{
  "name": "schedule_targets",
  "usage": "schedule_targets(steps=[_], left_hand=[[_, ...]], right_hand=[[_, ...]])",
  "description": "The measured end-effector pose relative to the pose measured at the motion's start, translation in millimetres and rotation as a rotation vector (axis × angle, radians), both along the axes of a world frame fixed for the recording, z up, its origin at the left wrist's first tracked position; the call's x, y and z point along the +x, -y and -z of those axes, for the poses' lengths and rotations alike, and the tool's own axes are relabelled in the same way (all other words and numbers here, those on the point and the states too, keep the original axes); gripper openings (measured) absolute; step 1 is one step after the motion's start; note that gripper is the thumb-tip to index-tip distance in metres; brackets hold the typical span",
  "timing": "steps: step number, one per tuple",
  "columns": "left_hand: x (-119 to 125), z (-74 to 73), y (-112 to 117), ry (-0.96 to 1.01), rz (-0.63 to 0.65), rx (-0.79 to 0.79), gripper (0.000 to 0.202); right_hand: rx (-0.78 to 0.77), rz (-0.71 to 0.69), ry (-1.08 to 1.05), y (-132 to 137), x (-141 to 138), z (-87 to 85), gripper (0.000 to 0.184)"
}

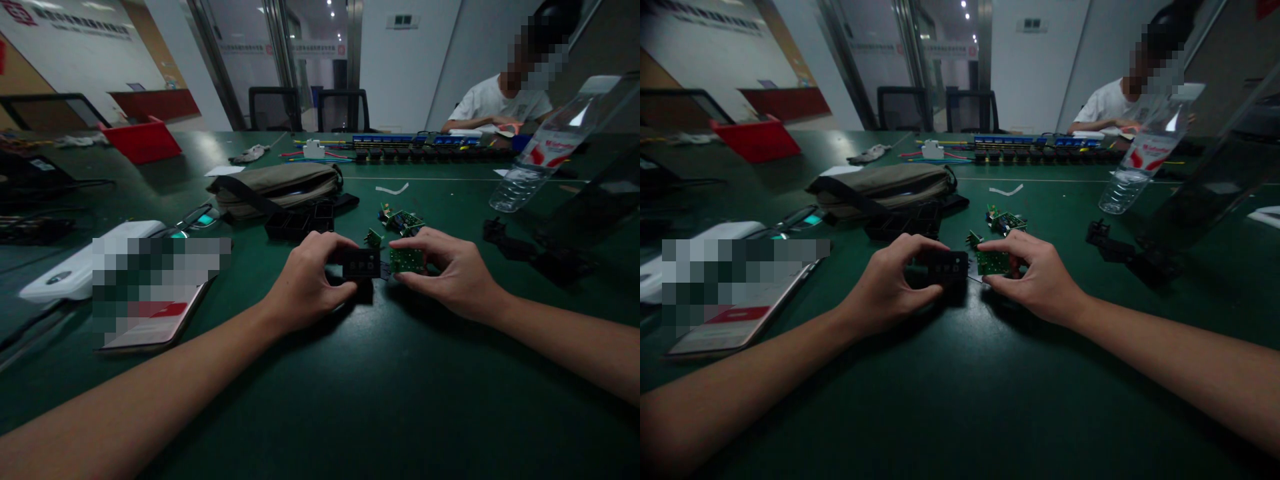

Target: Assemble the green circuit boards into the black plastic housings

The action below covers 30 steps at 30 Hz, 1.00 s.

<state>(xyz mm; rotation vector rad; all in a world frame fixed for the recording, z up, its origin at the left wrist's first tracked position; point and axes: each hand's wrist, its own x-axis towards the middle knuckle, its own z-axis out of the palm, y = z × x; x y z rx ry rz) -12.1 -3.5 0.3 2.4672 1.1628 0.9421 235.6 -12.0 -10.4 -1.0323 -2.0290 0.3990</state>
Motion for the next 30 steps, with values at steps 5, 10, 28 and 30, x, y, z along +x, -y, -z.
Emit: schedule_targets(steps=[5, 10, 28, 30], left_hand=[[0.0, 1.3, 0.1, 0.012, 0.012, -0.015, 0.031], [0.0, 1.5, -0.4, 0.006, 0.018, -0.011, 0.032], [-0.6, 1.3, 0.0, 0.007, 0.057, -0.019, 0.035], [-0.6, 1.4, -0.1, 0.008, 0.055, -0.017, 0.035]], right_hand=[[-0.005, -0.001, -0.001, -0.1, -0.1, -0.3, 0.032], [-0.018, -0.011, 0.001, 0.2, -0.3, -1.6, 0.032], [-0.044, -0.048, 0.037, -0.9, 1.6, 0.2, 0.033], [-0.042, -0.055, 0.042, -0.4, 1.7, 0.1, 0.033]])
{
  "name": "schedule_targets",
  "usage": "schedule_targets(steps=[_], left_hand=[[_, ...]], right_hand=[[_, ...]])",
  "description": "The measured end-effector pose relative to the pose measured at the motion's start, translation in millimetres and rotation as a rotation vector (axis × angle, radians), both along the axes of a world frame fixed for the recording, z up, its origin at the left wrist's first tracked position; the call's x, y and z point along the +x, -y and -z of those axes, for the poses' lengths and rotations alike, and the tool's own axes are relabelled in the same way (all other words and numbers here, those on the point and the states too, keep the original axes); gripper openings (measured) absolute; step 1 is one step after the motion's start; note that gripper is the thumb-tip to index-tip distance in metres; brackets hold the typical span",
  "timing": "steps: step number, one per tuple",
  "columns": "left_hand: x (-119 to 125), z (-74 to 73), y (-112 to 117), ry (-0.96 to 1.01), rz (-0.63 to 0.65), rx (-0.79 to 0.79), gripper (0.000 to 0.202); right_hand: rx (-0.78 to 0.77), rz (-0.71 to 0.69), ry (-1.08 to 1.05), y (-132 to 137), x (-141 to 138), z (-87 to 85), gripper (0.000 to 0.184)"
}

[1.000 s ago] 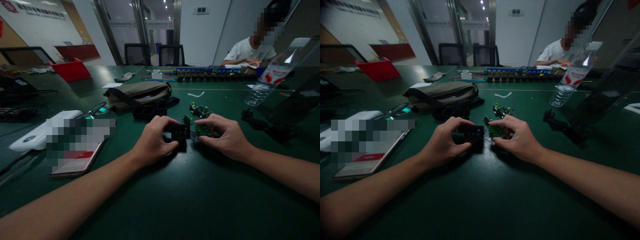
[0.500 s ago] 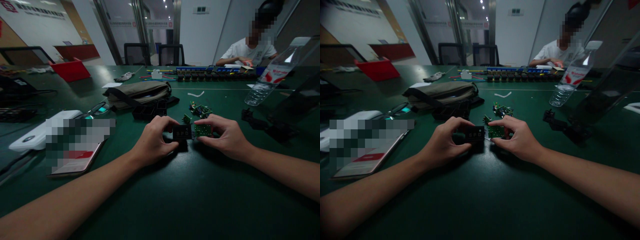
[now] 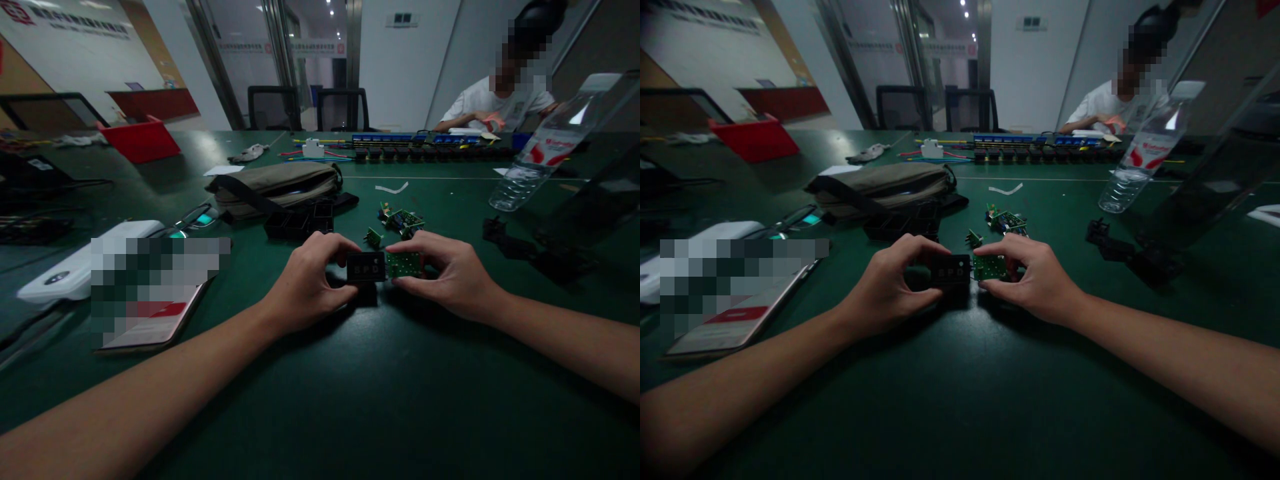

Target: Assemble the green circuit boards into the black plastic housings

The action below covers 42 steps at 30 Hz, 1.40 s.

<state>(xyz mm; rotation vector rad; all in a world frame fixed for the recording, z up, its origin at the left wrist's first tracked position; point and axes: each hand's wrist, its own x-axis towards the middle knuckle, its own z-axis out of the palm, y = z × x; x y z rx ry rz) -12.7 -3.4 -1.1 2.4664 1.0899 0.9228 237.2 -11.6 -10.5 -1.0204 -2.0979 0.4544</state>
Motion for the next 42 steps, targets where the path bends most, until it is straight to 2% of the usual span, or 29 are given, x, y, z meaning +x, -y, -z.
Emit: schedule_targets(steps=[10, 22, 42], left_hand=[[-0.9, 0.0, 0.7, -0.017, 0.026, -0.013, 0.033], [-0.9, -0.1, -0.1, -0.021, 0.036, 0.047, 0.032], [-0.4, -1.4, 2.1, -0.017, 0.028, 0.051, 0.029]], right_hand=[[0.052, -0.039, 0.012, 1.9, -1.0, -1.3, 0.034], [0.067, -0.057, -0.021, -0.4, -0.7, 2.5, 0.031], [0.019, -0.016, -0.045, 1.8, -1.9, 2.6, 0.03]])
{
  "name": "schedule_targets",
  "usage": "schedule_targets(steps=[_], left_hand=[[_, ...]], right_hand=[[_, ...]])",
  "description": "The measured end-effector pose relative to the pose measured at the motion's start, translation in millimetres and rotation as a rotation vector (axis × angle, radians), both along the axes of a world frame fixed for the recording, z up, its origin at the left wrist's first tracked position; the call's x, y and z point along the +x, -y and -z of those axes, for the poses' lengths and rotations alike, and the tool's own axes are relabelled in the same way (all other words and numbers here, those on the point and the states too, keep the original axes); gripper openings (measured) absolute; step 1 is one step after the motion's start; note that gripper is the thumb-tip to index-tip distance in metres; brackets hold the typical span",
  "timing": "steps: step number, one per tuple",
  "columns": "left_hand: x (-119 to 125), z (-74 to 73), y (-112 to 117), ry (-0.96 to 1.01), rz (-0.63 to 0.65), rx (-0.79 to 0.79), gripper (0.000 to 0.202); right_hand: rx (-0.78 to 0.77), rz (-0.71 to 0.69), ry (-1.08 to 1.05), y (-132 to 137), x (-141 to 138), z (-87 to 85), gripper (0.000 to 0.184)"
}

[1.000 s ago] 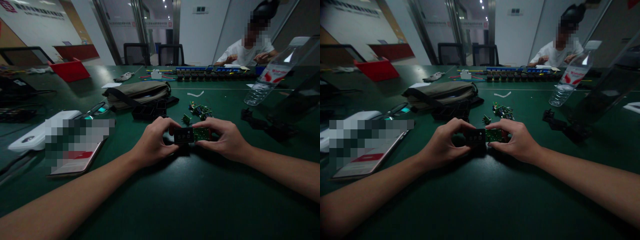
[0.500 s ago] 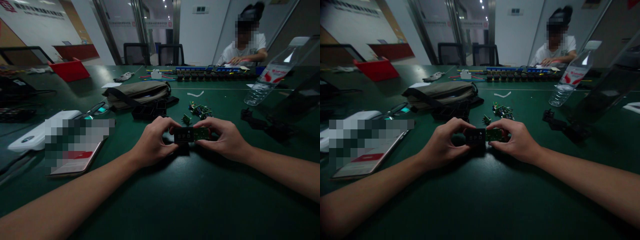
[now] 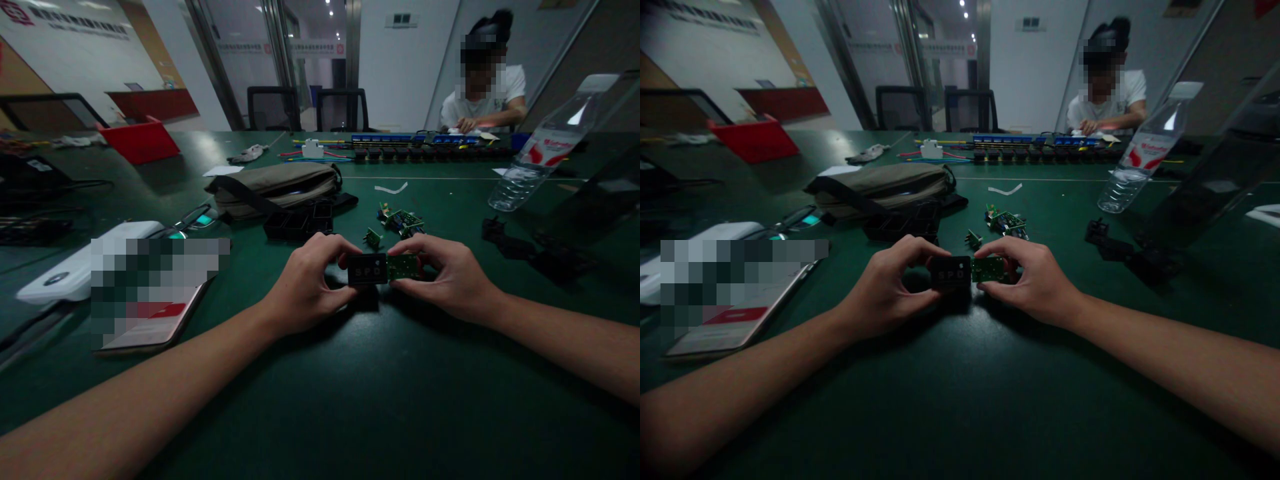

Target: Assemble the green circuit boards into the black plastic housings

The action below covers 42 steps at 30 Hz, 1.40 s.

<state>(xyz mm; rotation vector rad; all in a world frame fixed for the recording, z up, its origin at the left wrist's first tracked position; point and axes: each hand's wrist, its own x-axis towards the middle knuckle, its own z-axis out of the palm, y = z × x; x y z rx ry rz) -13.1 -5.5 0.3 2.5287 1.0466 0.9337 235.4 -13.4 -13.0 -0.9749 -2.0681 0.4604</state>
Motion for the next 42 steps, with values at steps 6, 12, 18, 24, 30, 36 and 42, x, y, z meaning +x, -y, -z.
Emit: schedule_targets(steps=[6, 12, 18, 24, 30, 36, 42], left_hand=[[0.2, 0.2, -0.4, -0.003, -0.008, 0.003, 0.029], [0.6, 1.0, -0.6, 0.016, -0.008, 0.011, 0.029], [0.4, 0.6, 0.0, 0.026, -0.023, -0.006, 0.028], [0.1, 0.7, -0.3, 0.049, -0.063, -0.01, 0.03], [1.4, -0.3, -0.5, 0.042, -0.079, -0.017, 0.031], [1.4, -0.1, -1.4, 0.042, -0.076, -0.023, 0.033], [1.0, 0.7, -1.0, 0.054, -0.079, -0.027, 0.033]], right_hand=[[-0.012, 0.0, 0.018, -0.7, 0.5, -0.7, 0.031], [0.009, 0.028, 0.006, -2.3, 0.9, 0.6, 0.029], [0.049, 0.086, 0.004, -1.7, 1.0, -1.4, 0.028], [-0.026, 0.135, -0.112, -3.2, 0.0, 1.6, 0.029], [-0.117, 0.097, -0.261, -5.4, -0.8, 5.2, 0.033], [-0.192, 0.032, -0.325, -4.5, -1.0, 4.5, 0.034], [-0.231, -0.039, -0.306, -1.9, -0.5, 4.0, 0.036]])
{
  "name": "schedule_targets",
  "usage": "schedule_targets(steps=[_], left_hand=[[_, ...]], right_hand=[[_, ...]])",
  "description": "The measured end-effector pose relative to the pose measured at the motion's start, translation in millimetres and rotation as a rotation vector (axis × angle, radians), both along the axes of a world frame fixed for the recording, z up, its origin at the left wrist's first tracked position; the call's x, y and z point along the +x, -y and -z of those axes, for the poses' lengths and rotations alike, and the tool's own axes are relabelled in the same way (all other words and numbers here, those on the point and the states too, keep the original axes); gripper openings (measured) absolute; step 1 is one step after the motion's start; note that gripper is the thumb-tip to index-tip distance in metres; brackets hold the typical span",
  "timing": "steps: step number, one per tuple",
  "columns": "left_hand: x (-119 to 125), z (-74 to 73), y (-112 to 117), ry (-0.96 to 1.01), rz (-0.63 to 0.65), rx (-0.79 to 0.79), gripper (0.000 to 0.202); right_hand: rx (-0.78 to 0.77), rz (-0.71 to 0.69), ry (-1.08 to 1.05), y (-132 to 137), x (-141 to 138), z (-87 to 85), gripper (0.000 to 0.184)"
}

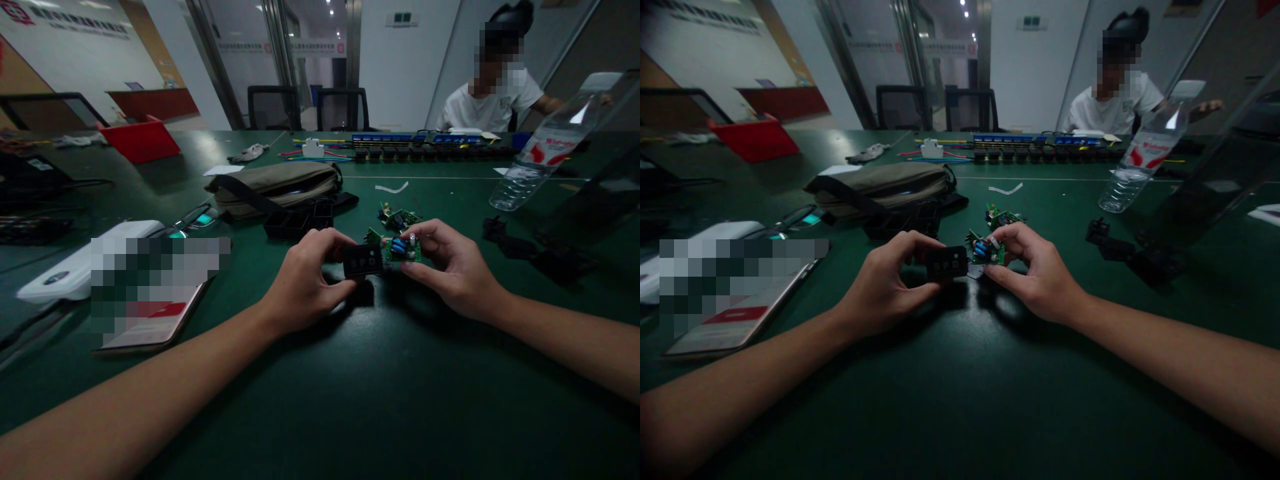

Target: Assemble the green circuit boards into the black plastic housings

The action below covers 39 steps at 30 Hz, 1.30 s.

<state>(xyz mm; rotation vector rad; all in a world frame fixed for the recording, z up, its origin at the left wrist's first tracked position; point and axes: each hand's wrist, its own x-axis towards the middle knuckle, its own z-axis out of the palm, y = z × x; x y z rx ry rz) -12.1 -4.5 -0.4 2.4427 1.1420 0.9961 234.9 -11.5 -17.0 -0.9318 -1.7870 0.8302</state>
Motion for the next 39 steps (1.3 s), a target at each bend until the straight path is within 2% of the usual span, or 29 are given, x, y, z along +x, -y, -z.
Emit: schedule_targets(steps=[9, 39], left_hand=[[-0.1, 0.0, -0.1, 0.01, 0.006, -0.006, 0.033], [-0.3, 0.0, -0.7, -0.015, -0.008, 0.043, 0.034]], right_hand=[[-0.042, -0.069, -0.081, 2.1, -3.2, -2.5, 0.034], [-0.099, -0.072, -0.123, 2.7, -4.4, -2.3, 0.035]])
